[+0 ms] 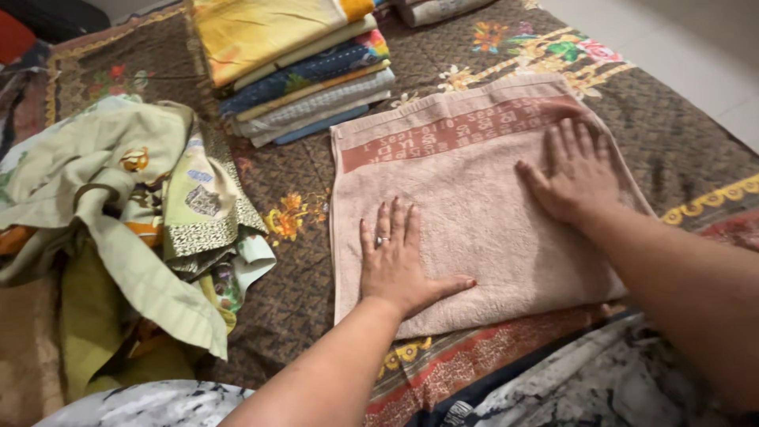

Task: The person folds a yellow patterned cloth and a beige towel on a patterned floor mat, smoothing and aligning edges before stacking them with other folded linens.

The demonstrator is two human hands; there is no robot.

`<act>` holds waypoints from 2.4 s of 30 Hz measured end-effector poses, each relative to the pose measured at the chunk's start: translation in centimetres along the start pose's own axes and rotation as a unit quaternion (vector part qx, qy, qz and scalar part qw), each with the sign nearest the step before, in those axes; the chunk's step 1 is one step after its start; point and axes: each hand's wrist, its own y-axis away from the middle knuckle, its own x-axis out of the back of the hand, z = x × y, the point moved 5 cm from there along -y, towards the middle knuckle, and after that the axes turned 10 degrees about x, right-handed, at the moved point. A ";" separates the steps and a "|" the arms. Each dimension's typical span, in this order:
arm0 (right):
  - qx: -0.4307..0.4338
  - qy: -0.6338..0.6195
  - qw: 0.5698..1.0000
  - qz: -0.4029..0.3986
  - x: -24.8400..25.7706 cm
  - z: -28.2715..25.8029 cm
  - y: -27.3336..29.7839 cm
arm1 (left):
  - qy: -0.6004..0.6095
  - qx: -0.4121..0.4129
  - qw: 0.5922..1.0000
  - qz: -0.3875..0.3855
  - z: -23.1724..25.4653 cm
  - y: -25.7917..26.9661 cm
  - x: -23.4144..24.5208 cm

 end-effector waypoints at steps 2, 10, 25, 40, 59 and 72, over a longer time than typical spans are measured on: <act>-0.014 0.016 0.999 0.047 -0.2 1.2 -0.8 | 0.002 -0.004 1.000 0.012 0.2 0.0 0.2; -0.129 0.015 0.992 0.000 0.2 3.3 -1.1 | -0.004 0.005 1.000 -0.015 0.3 -0.2 -0.4; 0.063 -0.040 0.997 0.005 0.0 -4.6 0.0 | -0.027 -0.003 0.999 0.024 0.2 -0.4 -0.6; 0.003 -0.004 0.991 0.137 -1.3 0.2 -1.0 | 0.100 -0.060 0.990 0.073 6.9 -5.3 -0.6; -0.008 -0.006 0.990 0.138 -1.2 0.1 -0.6 | -0.011 0.190 0.981 -0.043 -4.8 -13.3 2.7; 0.019 0.005 0.988 0.156 -1.5 0.5 -0.8 | 0.026 -0.010 0.999 -0.026 2.5 -14.7 1.9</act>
